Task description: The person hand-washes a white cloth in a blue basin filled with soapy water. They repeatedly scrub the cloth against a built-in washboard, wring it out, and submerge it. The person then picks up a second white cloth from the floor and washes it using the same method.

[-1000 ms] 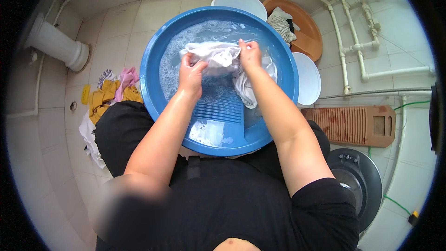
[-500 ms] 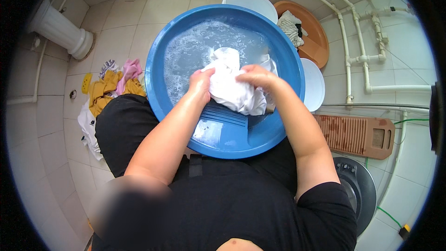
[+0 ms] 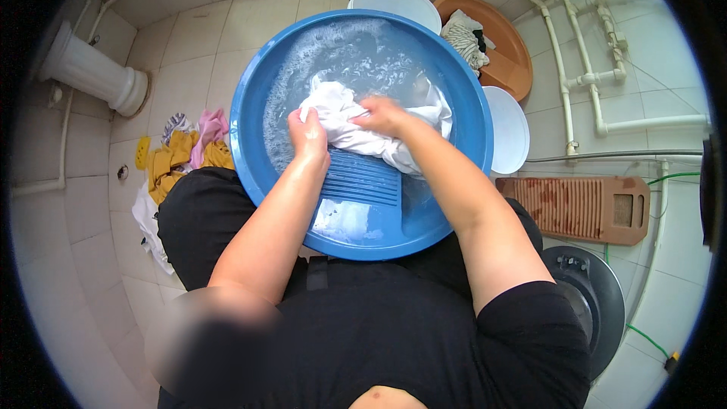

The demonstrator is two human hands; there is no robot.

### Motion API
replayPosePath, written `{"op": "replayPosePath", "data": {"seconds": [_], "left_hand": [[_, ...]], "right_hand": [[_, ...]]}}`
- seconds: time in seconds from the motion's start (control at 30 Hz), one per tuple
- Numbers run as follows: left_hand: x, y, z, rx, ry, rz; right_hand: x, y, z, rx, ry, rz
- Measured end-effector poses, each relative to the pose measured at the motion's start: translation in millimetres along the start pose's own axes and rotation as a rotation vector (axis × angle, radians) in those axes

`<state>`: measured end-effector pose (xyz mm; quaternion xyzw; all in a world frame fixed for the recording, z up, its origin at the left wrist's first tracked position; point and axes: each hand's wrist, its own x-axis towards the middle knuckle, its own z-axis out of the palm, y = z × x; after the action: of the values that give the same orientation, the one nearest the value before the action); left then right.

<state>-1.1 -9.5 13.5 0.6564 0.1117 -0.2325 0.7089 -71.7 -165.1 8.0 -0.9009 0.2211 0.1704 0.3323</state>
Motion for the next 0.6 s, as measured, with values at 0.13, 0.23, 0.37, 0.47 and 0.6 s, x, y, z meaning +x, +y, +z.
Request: {"op": "replayPosePath", "data": {"seconds": [0.13,0.23,0.37,0.47,0.6], "left_hand": [[6.3,-4.5,0.5,0.060,0.034,-0.113],[22.9,-18.8,-3.5,-0.218,-0.144,-0.260],[17.0,4.6,-10.7,-0.677,-0.523,-0.448],[7.9,19.8,-15.6,-0.673,-0.683,-0.728],[-9.4,8.1,-9.4,-0.552,-0.677,-0.480]], "right_hand": [[-1.9,17.1,1.2,0.357,0.253,0.019],[-5.2,-28.4,14.4,0.337,0.467,-0.326],[-74.4,-99.7,7.6,0.580,0.389,-0.430],[-94.3,-125.7,13.5,0.263,0.506,-0.756],[-85.4,-114.8,30.8,0.097,0.819,-0.733]]}}
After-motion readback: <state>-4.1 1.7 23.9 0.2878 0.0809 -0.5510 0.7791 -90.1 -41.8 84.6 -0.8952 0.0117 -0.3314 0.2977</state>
